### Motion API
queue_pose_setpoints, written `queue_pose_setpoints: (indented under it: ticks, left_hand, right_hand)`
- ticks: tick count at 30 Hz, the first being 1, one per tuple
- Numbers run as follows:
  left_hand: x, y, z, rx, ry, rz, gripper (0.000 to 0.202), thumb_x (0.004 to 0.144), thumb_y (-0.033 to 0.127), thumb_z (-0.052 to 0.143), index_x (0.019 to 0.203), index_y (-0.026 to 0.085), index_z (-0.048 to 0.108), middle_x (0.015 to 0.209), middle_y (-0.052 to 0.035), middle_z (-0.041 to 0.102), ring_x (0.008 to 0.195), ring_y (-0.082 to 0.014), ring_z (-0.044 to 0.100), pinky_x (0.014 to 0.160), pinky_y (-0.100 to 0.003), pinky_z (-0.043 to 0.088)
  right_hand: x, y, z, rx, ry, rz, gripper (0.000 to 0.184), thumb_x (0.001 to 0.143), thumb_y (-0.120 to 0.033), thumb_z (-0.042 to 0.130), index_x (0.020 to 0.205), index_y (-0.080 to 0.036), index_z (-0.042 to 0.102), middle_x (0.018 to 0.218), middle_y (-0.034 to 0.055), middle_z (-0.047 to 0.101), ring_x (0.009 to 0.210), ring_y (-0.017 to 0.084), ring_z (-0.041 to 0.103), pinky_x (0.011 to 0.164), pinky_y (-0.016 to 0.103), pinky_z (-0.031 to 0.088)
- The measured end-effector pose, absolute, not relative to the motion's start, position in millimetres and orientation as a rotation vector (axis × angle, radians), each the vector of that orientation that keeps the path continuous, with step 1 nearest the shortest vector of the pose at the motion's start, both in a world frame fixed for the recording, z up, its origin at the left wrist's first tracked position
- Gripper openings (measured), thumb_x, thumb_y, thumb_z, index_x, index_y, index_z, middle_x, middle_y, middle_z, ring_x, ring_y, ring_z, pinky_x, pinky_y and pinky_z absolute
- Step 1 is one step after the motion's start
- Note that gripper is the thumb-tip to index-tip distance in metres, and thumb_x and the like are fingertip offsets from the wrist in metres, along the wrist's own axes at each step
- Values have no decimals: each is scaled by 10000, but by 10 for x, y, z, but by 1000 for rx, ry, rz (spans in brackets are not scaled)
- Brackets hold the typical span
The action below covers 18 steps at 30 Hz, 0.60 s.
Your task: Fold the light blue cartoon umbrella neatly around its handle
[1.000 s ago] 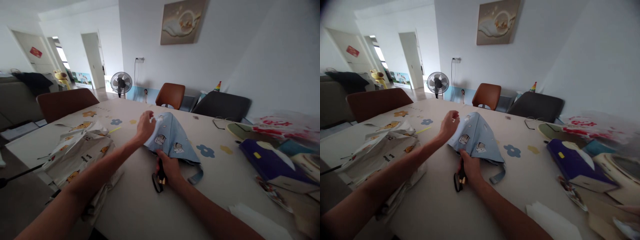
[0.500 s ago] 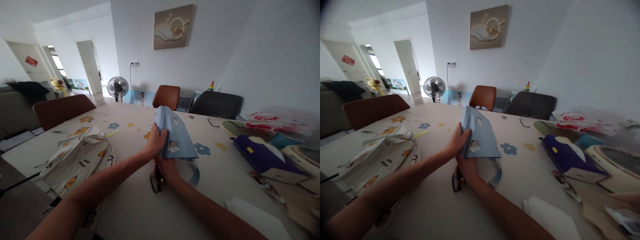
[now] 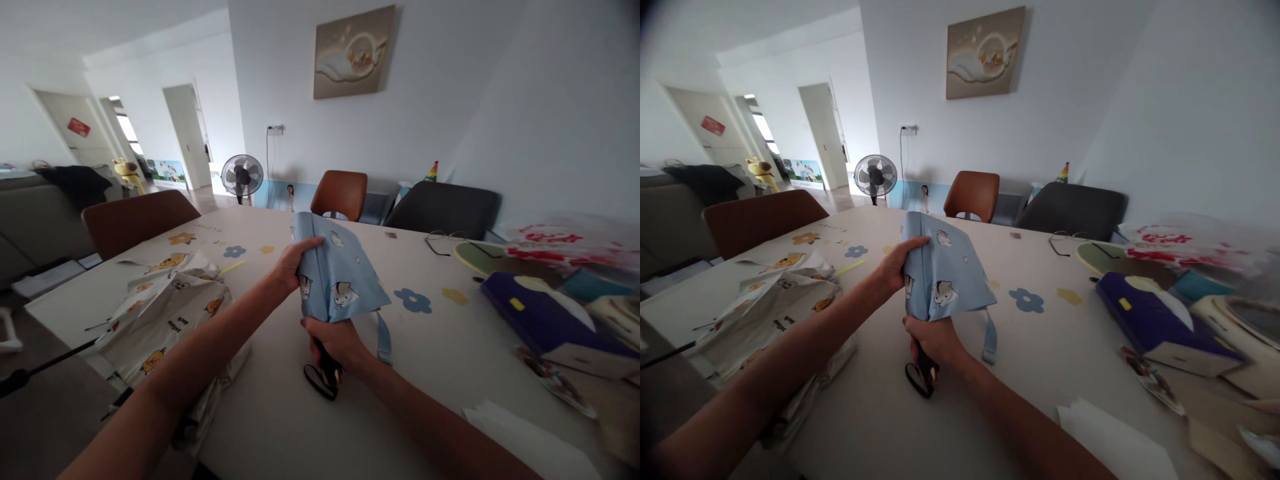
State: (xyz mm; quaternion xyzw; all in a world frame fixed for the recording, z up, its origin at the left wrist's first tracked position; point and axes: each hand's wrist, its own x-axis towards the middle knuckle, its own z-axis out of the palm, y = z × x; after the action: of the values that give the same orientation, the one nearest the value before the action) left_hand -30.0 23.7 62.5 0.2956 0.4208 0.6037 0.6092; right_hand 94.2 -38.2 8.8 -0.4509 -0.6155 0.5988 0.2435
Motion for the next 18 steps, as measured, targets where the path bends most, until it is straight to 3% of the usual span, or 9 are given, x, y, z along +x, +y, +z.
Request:
queue_pose_setpoints:
  ticks: [6,10,14,18]
  left_hand:
    - [-319,220,675,674,900,1434,314,626,279,666,891,115,636,791,-97,688,712,-221,647,718,-347,541]
    - [-329,249,696,665,900,1468,339,621,233,667,933,104,628,768,-90,682,670,-204,639,730,-357,534]
    - [-341,253,715,674,947,1524,341,614,215,680,931,100,626,778,-91,681,686,-201,637,734,-350,531]
    - [-315,213,752,651,944,1432,308,639,226,664,916,97,626,789,-100,681,715,-210,642,741,-348,532]
  right_hand:
    - [967,-352,107,-1110,-1654,1741,361,735,-252,503,391,-172,431,285,-18,436,267,80,410,329,184,379]
    - [957,-283,31,-1078,-1524,1750,216,708,-336,602,620,-142,564,421,5,555,362,122,513,347,215,426]
    - [988,-211,6,-1003,-1443,1663,274,602,-296,727,788,-130,614,762,73,663,686,185,623,562,282,538]
    - [1014,-242,33,-816,-1418,1785,325,591,-213,737,886,-143,621,925,78,655,903,206,606,782,319,512]
